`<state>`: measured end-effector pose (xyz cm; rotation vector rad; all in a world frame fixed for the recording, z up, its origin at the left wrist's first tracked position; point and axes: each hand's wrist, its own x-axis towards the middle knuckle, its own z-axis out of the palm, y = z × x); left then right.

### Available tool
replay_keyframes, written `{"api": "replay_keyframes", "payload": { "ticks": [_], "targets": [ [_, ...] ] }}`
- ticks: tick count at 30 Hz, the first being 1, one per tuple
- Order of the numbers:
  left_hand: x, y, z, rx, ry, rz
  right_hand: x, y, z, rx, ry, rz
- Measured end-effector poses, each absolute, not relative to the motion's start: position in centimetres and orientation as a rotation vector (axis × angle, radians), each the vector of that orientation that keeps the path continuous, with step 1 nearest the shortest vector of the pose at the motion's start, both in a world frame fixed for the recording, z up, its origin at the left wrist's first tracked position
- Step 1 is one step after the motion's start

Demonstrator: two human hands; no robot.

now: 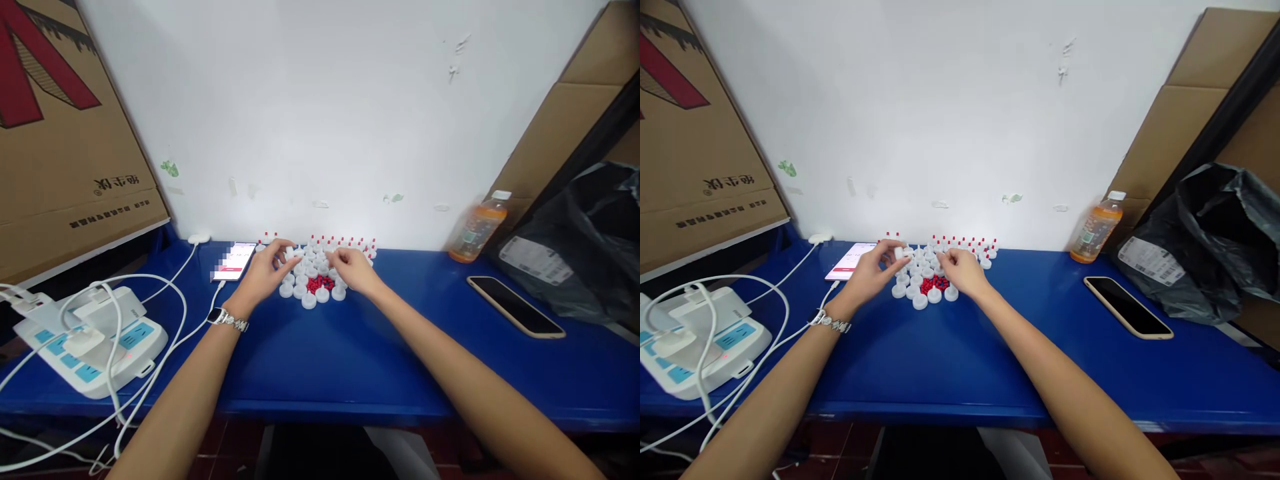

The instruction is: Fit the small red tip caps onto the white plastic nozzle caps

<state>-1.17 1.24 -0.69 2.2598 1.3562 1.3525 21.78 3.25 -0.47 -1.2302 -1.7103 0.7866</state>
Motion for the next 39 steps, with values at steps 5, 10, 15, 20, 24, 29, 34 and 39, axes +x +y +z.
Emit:
{"api": "replay_keyframes", "payload": {
  "ticks": [5, 10, 15, 20, 24, 29, 34, 39],
  "targets": [
    [-0.5, 1.3, -1.5, 2.244, 1.296, 1.127, 21.1, 3.0, -1.5, -1.258, -1.815, 0.521],
    [-0.3, 0.9, -1.0, 2.223, 1.282, 1.207, 18.8, 2.5, -0.8, -0.879, -1.815, 0.79],
    [-2.1, 1.3, -1.1, 2.161, 1.41, 1.219, 15.9, 5.3, 0.3, -0.82, -1.772, 0.805],
    [-4.4, 2.1, -2.1, 2.068, 1.815, 0.836, 12.4, 10.7, 0.9, -1.021, -1.927, 0.546],
    [-4.8, 2.0, -2.4, 2.081, 1.844, 0.694, 10.0, 13.9, 0.3, -1.241, -2.179, 0.383],
    [-4.6, 2.0, -2.9, 2.086, 1.86, 0.712, 8.6, 15.5, 0.1, -1.296, -2.429, 0.332],
    [-4.8, 2.4, -3.5, 2.036, 1.967, 0.766, 7.9, 16.4, 0.8, -1.341, -2.51, 0.279],
    [-4.8, 2.5, -3.5, 1.978, 2.08, 0.861, 5.3, 16.3, 0.6, -1.368, -2.422, 0.204]
  ]
}}
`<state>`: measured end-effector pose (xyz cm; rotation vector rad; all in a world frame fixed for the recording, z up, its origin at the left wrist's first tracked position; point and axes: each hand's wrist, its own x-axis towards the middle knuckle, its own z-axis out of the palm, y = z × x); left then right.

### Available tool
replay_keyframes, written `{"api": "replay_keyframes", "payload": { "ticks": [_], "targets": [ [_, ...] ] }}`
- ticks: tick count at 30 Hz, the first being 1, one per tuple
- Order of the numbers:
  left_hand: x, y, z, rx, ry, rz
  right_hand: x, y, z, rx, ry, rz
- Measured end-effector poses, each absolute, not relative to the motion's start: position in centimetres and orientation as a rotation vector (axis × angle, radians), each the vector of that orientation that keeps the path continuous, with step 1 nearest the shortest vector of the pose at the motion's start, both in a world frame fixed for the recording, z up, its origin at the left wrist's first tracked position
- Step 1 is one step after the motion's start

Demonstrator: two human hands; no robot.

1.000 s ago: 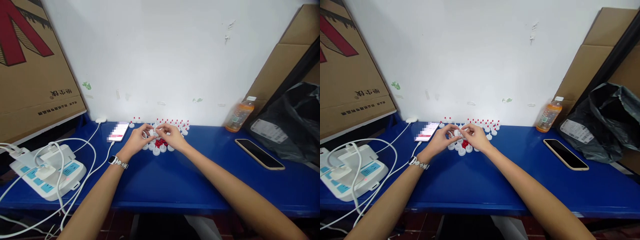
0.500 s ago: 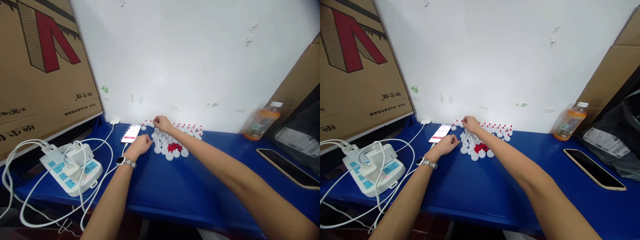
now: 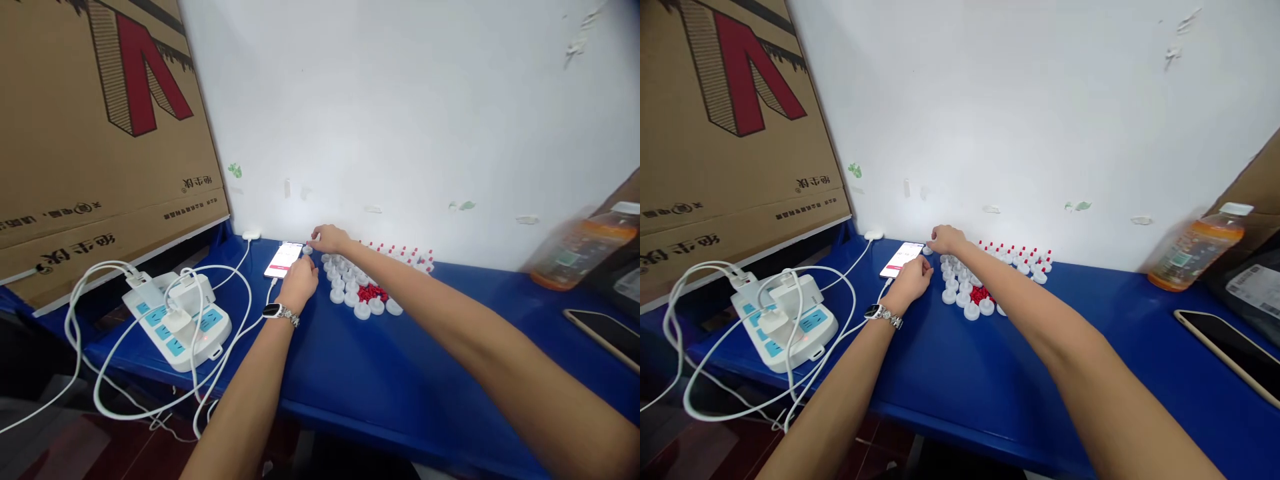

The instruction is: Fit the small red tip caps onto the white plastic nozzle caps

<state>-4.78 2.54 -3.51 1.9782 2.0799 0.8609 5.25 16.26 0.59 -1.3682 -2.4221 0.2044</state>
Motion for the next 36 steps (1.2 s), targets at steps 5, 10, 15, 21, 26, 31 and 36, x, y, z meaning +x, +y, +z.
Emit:
{"api": "replay_keyframes", "payload": {
  "ticks": [5, 10, 15, 21, 26, 31, 36],
  "targets": [
    [-4.9, 2.4, -3.6, 1.936, 2.134, 0.914, 3.3, 15.8, 0.0, -1.35, -2.403, 0.299],
    [-4.7, 2.5, -3.4, 1.922, 2.122, 1.242, 4.9, 14.3, 0.4, -1.243, -2.28, 0.396],
    [-3.8, 2.5, -2.4, 2.072, 1.735, 1.467, 9.7, 10.2, 0.7, -0.935, -2.022, 0.739],
    [-0.7, 1.3, -1.4, 2.269, 1.268, 1.327, 15.6, 4.8, -0.6, -0.975, -1.942, 0.512],
    [1.4, 0.5, -0.7, 2.487, 1.142, 1.316, 18.4, 4.3, -1.9, -1.079, -1.67, 0.716],
    [-0.1, 0.8, -0.9, 2.329, 1.326, 1.461, 20.9, 4.5, -1.8, -1.328, -1.758, 0.553],
    [-1.2, 1.7, -1.8, 2.18, 1.261, 1.322, 20.9, 2.3, -1.2, -1.369, -2.025, 0.248]
  ]
}}
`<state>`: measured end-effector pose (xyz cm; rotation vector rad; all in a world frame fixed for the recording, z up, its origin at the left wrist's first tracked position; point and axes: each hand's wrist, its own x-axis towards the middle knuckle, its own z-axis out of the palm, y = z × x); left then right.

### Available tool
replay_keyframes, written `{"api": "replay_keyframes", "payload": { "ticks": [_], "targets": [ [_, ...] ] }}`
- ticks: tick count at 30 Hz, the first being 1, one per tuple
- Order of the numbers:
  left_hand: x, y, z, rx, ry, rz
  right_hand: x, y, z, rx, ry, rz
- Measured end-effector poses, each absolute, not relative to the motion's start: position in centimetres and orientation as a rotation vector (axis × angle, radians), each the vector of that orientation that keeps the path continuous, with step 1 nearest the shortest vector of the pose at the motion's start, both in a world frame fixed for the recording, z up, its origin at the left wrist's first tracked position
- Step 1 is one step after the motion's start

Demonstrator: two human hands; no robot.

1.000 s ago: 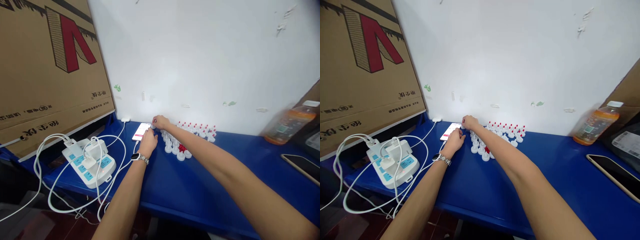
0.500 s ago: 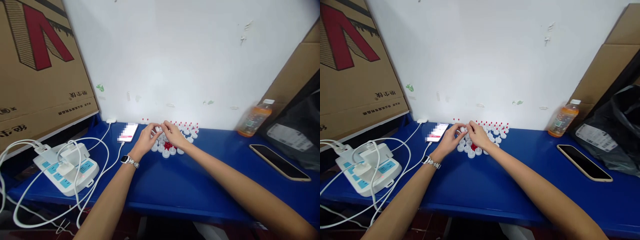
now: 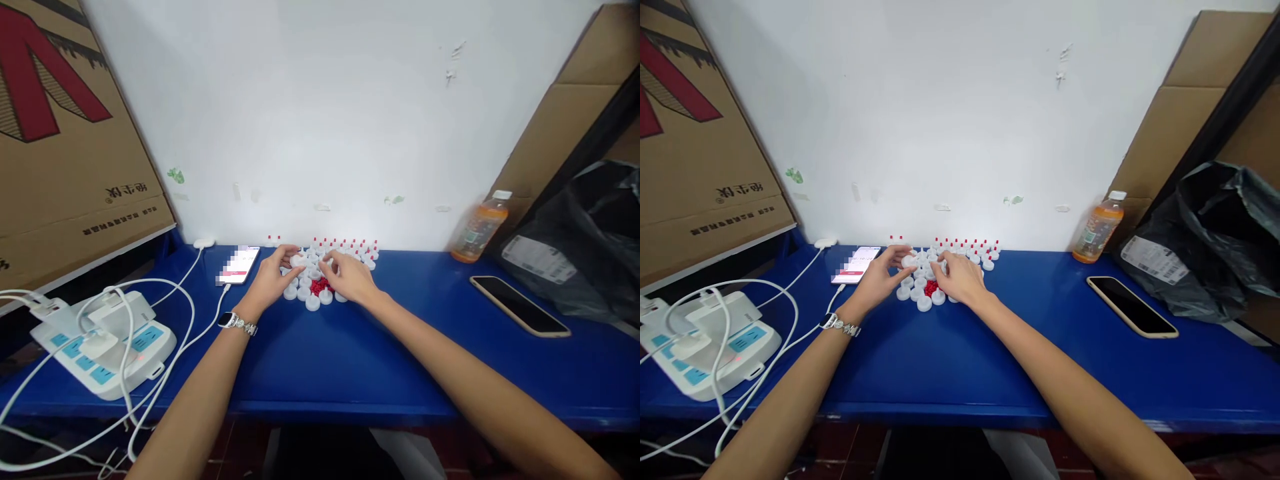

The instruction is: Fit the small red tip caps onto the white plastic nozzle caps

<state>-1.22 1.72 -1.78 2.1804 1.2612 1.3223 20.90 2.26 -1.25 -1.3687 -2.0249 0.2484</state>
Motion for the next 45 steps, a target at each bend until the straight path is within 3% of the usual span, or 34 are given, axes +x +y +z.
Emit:
{"api": "replay_keyframes", "payload": {
  "ticks": [7, 15, 24, 30, 36, 45],
  "targets": [
    [-0.8, 1.3, -1.7, 2.143, 1.224, 1.324, 17.7, 2.8, -1.0, -0.864, -1.823, 0.679],
    [-4.1, 2.0, -0.7, 1.972, 1.64, 1.571, 13.9, 5.8, 0.2, -0.794, -2.001, 0.75],
    [-4.8, 2.6, -2.6, 1.991, 1.842, 0.935, 11.9, 7.3, 0.6, -1.081, -2.592, 0.195],
    [-4.0, 4.3, -2.7, 2.005, 1.921, 1.034, 13.6, 7.0, 0.6, -1.117, -2.299, 0.312],
    [-3.3, 12.0, -1.0, 1.898, 2.22, 1.1, 15.8, 7.8, -0.7, -1.161, -2.108, 0.371],
    [-2.2, 17.2, -3.3, 1.727, 2.327, 1.068, 16.7, 8.4, -0.4, -1.122, -1.977, 0.505]
  ]
}}
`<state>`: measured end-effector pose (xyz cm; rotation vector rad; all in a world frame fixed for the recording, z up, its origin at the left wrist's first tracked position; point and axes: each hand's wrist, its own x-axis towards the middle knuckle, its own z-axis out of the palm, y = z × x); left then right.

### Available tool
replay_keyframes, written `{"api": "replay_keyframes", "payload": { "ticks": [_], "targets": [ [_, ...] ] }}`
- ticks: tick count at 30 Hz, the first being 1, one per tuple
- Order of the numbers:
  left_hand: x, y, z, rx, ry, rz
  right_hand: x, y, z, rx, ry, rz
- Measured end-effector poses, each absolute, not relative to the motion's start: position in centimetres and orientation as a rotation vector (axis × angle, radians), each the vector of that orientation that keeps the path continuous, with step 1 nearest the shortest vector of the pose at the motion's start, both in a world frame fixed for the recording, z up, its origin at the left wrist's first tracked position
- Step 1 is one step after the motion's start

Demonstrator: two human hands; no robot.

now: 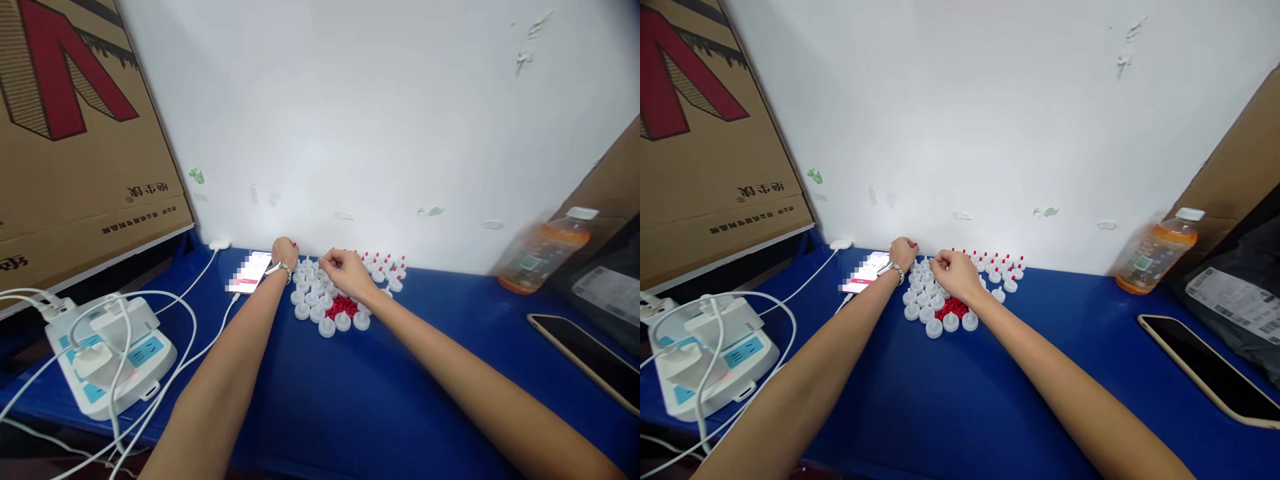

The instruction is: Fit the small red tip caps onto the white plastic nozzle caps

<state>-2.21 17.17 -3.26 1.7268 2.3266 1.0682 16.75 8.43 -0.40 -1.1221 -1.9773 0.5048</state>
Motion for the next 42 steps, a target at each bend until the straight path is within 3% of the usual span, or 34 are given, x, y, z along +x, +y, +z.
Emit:
{"api": "replay_keyframes", "payload": {
  "ticks": [6, 9, 15, 32, 39, 42],
  "targets": [
    [-2.7, 12.9, -1.3, 2.015, 2.09, 1.163, 17.6, 7.7, 0.1, -1.079, -1.927, 0.568],
    [-1.8, 8.1, -0.3, 2.345, 1.635, 1.257, 18.0, 6.5, -0.1, -1.094, -1.89, 0.554],
    [0.8, 0.6, -0.6, 2.518, 1.24, 1.068, 18.1, 2.0, -0.6, -1.157, -1.963, 0.544],
    [0.9, -0.6, -0.3, 2.666, 1.068, 1.234, 18.7, 1.2, -1.3, -0.942, -1.829, 0.638],
    [0.1, -0.4, 0.0, 2.914, 1.053, 1.282, 17.8, 1.7, -0.9, -0.949, -1.512, 1.117],
    [-0.9, -0.1, 0.1, 2.691, 1.198, 1.523, 19.5, 2.5, -0.4, -1.082, -1.455, 1.112]
  ]
}}
